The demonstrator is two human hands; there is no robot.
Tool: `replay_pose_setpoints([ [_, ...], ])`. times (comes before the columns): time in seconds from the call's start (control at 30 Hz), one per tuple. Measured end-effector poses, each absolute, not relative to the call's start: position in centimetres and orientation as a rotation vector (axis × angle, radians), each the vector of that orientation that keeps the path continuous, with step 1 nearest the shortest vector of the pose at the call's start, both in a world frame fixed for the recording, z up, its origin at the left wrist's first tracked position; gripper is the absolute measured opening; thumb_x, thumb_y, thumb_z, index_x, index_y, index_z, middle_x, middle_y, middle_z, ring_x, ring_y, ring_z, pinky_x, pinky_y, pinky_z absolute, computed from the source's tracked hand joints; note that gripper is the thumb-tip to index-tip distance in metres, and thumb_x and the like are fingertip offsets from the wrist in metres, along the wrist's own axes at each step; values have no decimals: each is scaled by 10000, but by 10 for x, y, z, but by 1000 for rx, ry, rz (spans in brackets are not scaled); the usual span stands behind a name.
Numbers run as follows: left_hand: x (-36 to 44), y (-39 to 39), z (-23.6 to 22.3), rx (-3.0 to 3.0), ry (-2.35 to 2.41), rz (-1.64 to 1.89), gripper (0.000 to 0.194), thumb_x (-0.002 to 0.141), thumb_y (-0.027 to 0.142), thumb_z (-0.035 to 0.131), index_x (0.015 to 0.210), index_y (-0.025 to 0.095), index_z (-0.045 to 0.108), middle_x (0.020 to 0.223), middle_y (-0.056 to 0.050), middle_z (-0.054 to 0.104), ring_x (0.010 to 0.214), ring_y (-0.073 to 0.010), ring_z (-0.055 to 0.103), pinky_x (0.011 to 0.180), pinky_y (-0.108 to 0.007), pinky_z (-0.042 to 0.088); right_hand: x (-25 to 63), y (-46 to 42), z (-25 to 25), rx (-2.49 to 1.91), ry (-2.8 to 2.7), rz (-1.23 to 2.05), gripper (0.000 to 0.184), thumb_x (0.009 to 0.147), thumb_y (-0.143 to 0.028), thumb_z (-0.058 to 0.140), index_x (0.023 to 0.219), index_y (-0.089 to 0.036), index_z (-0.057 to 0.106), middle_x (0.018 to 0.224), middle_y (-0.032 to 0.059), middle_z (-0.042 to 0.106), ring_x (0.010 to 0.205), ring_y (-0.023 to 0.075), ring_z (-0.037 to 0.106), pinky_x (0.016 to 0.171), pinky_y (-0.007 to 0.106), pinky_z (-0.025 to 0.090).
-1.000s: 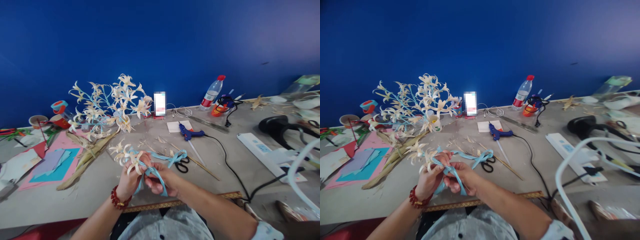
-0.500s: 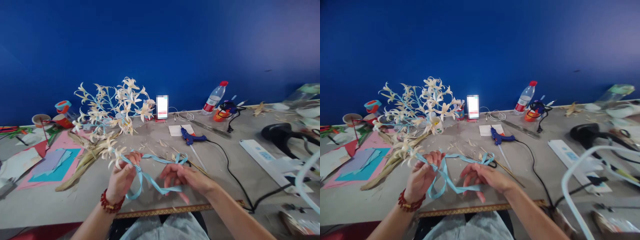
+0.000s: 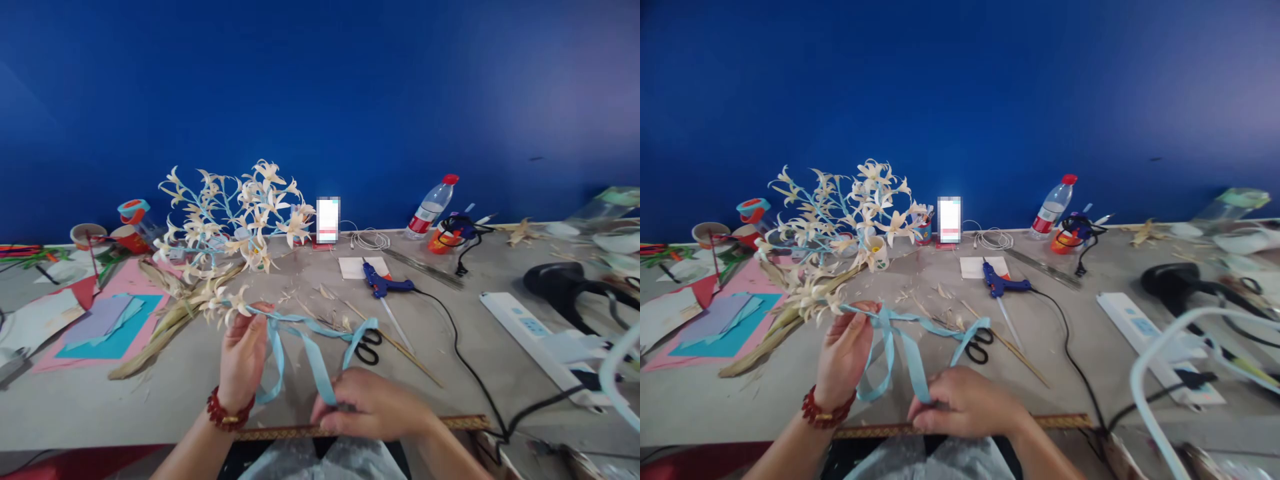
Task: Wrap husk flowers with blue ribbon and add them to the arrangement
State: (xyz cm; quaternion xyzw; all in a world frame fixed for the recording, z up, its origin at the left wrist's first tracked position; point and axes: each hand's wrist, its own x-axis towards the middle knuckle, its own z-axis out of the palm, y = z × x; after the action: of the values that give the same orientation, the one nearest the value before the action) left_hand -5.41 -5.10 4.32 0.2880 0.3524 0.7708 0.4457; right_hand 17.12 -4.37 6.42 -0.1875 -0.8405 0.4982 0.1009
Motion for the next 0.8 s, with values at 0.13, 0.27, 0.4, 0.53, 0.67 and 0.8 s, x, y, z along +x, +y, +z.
replay_pose_setpoints([
  [0.13, -59, -56, 41, 787, 980, 1937, 94, 731, 242, 767, 818, 207, 756, 868, -15, 696, 920, -153, 603, 958, -272, 442, 191, -43, 66, -607, -2113, 1925, 389, 932, -477, 479, 902, -144, 679, 675, 31, 656, 560, 122, 622, 525, 197, 464],
  [0.27, -61, -59, 48, 836, 881, 1754, 68, 742, 255, 758, 735, 190, 740, 795, -23, 664, 864, -158, 596, 926, -299, 470, 202, -21, 59, -989, -1821, 1642, 469, 939, -555, 403, 721, -172, 564, 561, -21, 540, 392, 79, 457, 385, 178, 347],
  [0.4, -55, -56, 52, 665, 743, 1789, 70, 748, 258, 754, 736, 197, 721, 777, 2, 652, 823, -130, 598, 916, -297, 493, 186, -22, 60, -1109, -2288, 1111, 434, 958, -490, 405, 733, -179, 607, 637, 22, 610, 574, 139, 563, 530, 222, 404],
  [0.53, -52, -54, 49, 583, 858, 1890, 113, 724, 249, 778, 805, 182, 736, 847, -21, 707, 863, -125, 629, 865, -224, 498, 176, -47, 73, -476, -2703, 1291, 498, 963, -499, 374, 706, -171, 647, 639, 39, 637, 609, 150, 600, 576, 228, 423],
  [0.67, -51, -54, 45, 461, 931, 1882, 156, 672, 243, 818, 785, 181, 731, 806, -10, 727, 799, -109, 650, 782, -190, 508, 191, -42, 76, -495, -2158, 1687, 613, 987, -537, 241, 700, -153, 623, 564, 11, 564, 450, 96, 524, 442, 180, 388],
  [0.8, -47, -55, 43, 361, 978, 1880, 177, 634, 235, 843, 754, 183, 724, 758, 7, 734, 739, -88, 656, 727, -165, 503, 206, -21, 67, -955, -1966, 1238, 521, 976, -489, 384, 612, -160, 559, 553, 1, 546, 468, 88, 482, 473, 192, 359],
])
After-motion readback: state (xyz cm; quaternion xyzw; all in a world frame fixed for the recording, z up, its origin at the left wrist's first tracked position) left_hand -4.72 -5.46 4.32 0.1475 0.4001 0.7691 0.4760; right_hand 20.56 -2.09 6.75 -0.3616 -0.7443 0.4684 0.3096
